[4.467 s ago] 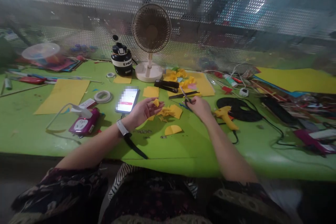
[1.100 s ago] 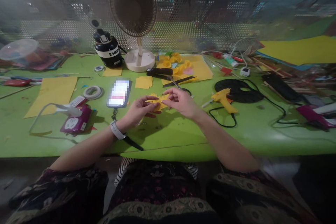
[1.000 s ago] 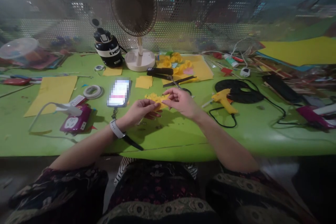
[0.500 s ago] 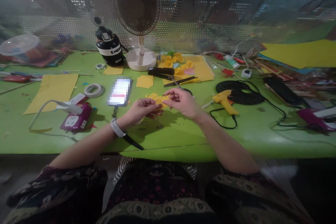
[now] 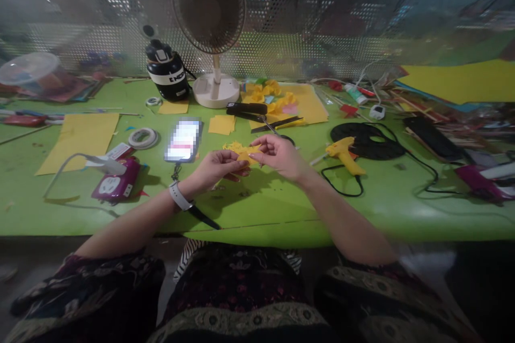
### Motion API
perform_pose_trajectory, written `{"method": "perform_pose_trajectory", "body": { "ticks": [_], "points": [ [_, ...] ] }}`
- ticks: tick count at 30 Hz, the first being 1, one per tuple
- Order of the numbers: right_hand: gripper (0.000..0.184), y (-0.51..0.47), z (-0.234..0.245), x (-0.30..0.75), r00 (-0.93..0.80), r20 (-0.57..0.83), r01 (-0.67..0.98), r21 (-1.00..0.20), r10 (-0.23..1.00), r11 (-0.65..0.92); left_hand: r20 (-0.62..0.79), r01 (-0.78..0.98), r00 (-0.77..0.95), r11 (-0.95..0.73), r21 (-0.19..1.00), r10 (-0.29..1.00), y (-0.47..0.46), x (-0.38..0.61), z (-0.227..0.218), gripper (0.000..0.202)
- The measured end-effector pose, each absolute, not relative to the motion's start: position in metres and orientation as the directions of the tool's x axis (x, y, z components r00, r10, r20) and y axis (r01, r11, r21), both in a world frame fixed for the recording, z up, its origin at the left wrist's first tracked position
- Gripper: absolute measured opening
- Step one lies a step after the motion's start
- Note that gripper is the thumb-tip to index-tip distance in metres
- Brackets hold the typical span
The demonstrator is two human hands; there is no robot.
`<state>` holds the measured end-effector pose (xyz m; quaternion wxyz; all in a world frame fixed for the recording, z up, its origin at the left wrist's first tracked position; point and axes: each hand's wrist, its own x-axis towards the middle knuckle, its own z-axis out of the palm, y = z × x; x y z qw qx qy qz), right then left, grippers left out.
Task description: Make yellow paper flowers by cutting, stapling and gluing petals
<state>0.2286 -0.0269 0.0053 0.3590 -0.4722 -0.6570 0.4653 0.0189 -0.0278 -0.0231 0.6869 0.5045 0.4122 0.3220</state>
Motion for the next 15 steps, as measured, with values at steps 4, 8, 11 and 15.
{"method": "perform_pose_trajectory", "body": {
  "ticks": [4,8,11,15],
  "points": [
    [0.029,-0.0265,0.0045,0.2286,-0.296,0.03,0.283,-0.952,0.955,0.118,-0.245,-0.022,0.453,0.286,0.958,0.857,-0.028,0.0186,-0.0229,0.029],
    [0.027,-0.0271,0.0054,0.2282,-0.293,0.019,0.289,-0.951,0.956,0.107,-0.251,-0.03,0.454,0.296,0.955,0.855,-0.0286,0.0185,-0.0215,0.031],
    [0.027,-0.0272,0.0055,0.2281,-0.287,0.014,0.289,-0.952,0.958,0.101,-0.252,-0.038,0.463,0.303,0.952,0.85,-0.0286,0.0183,-0.022,0.032],
    [0.026,-0.027,0.0048,0.2283,-0.296,0.011,0.286,-0.953,0.955,0.1,-0.262,-0.058,0.46,0.323,0.945,0.849,-0.0274,0.0181,-0.0246,0.03]
  ]
}}
